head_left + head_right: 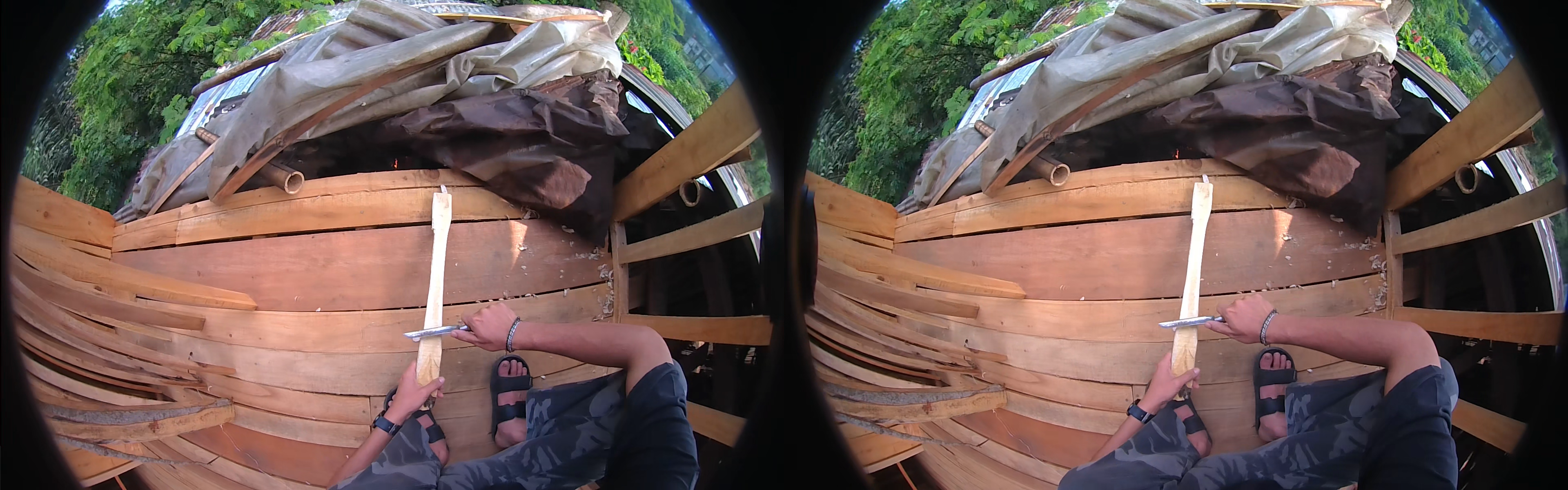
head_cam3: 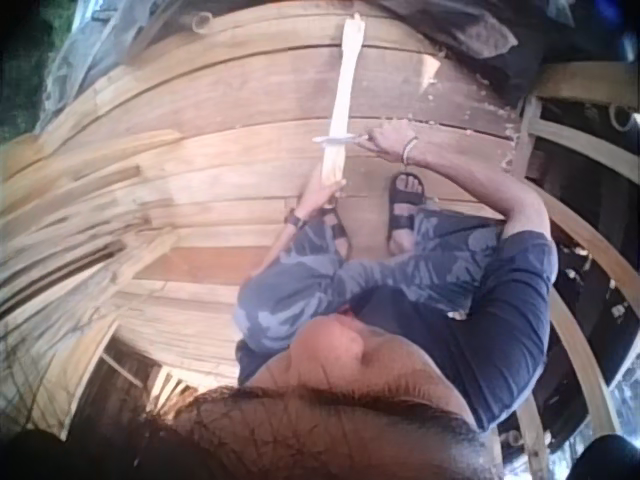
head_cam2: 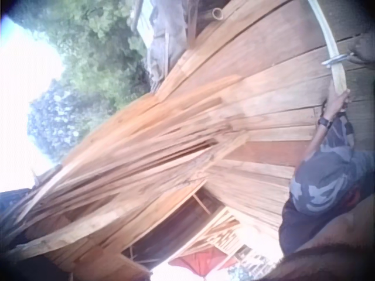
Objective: The person uses a knife to carve and shape a small piece of light-colored wood. They hold the wood in one hand and carefully shave off thin layers with the knife in the other, working on a wooden floor.
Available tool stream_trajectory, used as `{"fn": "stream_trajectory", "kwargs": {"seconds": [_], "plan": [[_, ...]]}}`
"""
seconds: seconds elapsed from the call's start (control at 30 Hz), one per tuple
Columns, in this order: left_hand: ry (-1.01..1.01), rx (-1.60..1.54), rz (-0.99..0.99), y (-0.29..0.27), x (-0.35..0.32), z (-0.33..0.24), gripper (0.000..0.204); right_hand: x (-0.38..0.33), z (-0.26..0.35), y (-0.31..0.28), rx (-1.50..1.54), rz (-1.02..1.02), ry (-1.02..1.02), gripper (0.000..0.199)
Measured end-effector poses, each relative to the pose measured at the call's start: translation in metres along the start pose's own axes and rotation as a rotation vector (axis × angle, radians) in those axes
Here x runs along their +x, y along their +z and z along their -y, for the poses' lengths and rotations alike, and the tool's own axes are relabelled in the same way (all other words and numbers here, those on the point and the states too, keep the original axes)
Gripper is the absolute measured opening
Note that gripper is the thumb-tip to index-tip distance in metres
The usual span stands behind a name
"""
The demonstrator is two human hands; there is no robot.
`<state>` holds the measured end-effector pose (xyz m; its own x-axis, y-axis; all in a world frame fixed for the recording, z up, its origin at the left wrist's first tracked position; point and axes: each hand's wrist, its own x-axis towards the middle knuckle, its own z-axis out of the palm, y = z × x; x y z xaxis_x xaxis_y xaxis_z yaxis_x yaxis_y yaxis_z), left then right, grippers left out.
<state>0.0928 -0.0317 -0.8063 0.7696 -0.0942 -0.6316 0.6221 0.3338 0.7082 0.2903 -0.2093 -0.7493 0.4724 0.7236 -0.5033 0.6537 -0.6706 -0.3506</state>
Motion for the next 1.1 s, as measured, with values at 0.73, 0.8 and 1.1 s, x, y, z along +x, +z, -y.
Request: {"fn": "stream_trajectory", "kwargs": {"seconds": [0.73,0.8,1.1], "plan": [[-0.064,0.029,-0.007,-0.014,-0.005,0.005,0.031,0.042,-0.016,0.022,-0.117,0.009,0.023,0.063],[-0.044,0.011,-0.012,-0.013,-0.009,0.004,0.031,0.051,-0.034,0.016,-0.068,-0.018,0.141,0.065],[-0.046,0.056,-0.036,-0.015,-0.012,0.011,0.031,0.053,-0.033,0.013,-0.096,-0.038,0.147,0.066]]}}
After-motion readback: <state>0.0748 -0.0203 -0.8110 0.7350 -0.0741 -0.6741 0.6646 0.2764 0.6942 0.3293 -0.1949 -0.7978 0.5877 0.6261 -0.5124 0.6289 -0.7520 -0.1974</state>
